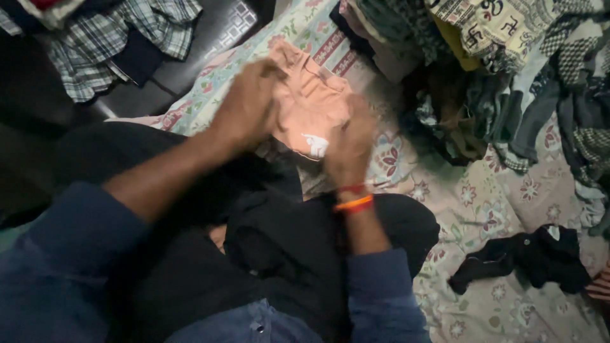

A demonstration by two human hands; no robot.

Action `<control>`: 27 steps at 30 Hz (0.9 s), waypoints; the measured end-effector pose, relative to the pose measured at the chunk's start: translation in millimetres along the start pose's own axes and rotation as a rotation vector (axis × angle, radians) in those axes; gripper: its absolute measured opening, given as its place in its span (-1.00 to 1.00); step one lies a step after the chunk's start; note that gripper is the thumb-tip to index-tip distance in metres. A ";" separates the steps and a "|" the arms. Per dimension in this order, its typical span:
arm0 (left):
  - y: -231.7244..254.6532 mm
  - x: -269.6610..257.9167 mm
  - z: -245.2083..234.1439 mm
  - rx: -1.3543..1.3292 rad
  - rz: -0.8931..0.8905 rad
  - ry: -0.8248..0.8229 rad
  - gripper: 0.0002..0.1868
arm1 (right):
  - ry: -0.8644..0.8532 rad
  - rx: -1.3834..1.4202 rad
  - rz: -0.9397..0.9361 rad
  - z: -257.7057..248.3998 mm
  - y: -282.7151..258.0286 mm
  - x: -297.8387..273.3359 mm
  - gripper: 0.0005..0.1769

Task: The person folds several shirts one by one on a bed, including a yellow polo, a patterned shirt, a peach shirt, a dark shirt, and a red shirt. Each item is smoothed, folded, and placed into a growing stack.

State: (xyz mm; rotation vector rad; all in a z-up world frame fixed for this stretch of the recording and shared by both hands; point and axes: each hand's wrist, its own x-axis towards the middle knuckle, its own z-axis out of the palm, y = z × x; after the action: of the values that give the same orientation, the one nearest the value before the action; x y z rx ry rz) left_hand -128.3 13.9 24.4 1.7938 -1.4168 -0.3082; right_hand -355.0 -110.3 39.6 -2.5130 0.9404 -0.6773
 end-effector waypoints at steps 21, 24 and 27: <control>-19.6 -12.2 1.1 0.329 -0.253 -0.112 -0.20 | -0.115 -0.407 0.398 35.8 7.6 -15.5 0.10; -16.6 -23.9 -8.1 0.218 -0.467 -0.081 -0.32 | 0.024 -0.120 0.576 41.3 26.6 -30.8 -0.09; -0.6 -23.7 -12.2 0.144 -0.547 -0.149 -0.32 | -0.028 0.113 0.722 57.7 36.0 -31.2 -0.28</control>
State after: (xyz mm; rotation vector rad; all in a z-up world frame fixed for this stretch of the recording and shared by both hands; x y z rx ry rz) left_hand -128.3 40.6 25.1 2.3032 -1.0389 -0.6449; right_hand -361.9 -104.6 -34.7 -1.8686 1.6122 -0.4361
